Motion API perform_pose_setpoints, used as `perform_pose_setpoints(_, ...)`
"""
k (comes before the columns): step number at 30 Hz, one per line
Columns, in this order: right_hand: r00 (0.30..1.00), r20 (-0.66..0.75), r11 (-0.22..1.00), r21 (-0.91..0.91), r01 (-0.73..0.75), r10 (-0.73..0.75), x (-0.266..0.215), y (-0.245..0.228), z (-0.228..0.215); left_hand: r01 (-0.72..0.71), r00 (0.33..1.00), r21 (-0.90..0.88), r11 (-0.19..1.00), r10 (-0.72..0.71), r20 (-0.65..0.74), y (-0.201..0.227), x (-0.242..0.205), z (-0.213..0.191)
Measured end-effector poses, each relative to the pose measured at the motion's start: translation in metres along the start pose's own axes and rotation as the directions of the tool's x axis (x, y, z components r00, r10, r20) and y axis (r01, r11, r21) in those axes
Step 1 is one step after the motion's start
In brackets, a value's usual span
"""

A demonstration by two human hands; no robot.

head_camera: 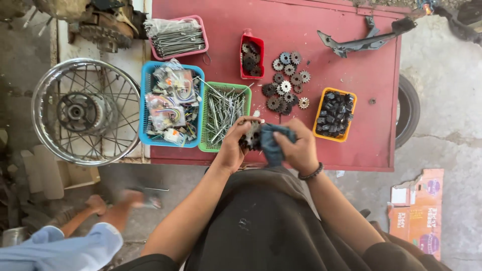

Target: The person cleans small metal gears one by one using a dark cloth. They pick up each gear from a pile on a red table, wipe it thoroughly, and place it into a red plastic container. The workspace includes several baskets of parts and a bicycle wheel.

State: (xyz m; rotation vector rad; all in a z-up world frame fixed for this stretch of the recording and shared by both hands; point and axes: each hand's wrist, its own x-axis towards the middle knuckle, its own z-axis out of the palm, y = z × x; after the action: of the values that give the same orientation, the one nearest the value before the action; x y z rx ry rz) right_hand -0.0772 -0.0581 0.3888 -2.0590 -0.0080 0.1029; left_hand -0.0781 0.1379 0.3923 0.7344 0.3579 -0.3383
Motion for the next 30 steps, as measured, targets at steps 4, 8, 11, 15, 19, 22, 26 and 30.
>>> perform_pose_setpoints(4, 0.992, -0.054, 0.964, 0.249, -0.094, 0.111, 0.007, -0.031, 0.014, -0.008, 0.999, 0.088, 0.996, 0.011, -0.035, 0.025, -0.005, -0.015)
perform_pose_setpoints(8, 0.967, 0.083, 0.932, 0.258, -0.254, 0.241, 0.011, -0.037, 0.037, 0.037, 0.999, 0.045, 0.998, -0.036, -0.031, 0.014, 0.012, -0.048)
perform_pose_setpoints(11, 0.946, 0.184, 0.924, 0.232, -0.305, 0.266, 0.026, -0.025, 0.045, 0.085, 0.996, 0.124, 0.989, -0.083, -0.019, 0.01, 0.034, -0.062)
perform_pose_setpoints(15, 0.923, 0.211, 0.853, 0.359, -0.379, 0.322, 0.051, 0.009, 0.055, 0.144, 0.989, 0.312, 0.939, -0.143, -0.026, -0.004, 0.062, -0.081)
perform_pose_setpoints(19, 0.907, 0.238, 0.822, 0.387, -0.417, 0.348, 0.093, 0.063, 0.064, 0.145, 0.972, 0.29, 0.946, -0.082, -0.219, -0.033, 0.082, -0.089)
perform_pose_setpoints(22, 0.871, 0.254, 0.734, 0.468, -0.492, 0.421, 0.14, 0.119, 0.086, 0.17, 0.937, 0.217, 0.961, -0.089, -0.338, -0.033, 0.09, -0.08)
perform_pose_setpoints(26, 0.845, 0.083, 0.806, 0.263, -0.53, 0.529, 0.201, 0.207, 0.128, 0.186, 0.915, 0.194, 0.963, -0.098, -0.391, -0.034, 0.097, -0.063)
perform_pose_setpoints(30, 0.855, -0.123, 0.864, 0.058, -0.5, 0.504, 0.224, 0.328, 0.159, 0.211, 0.901, 0.288, 0.934, -0.072, -0.428, -0.035, 0.1, -0.051)
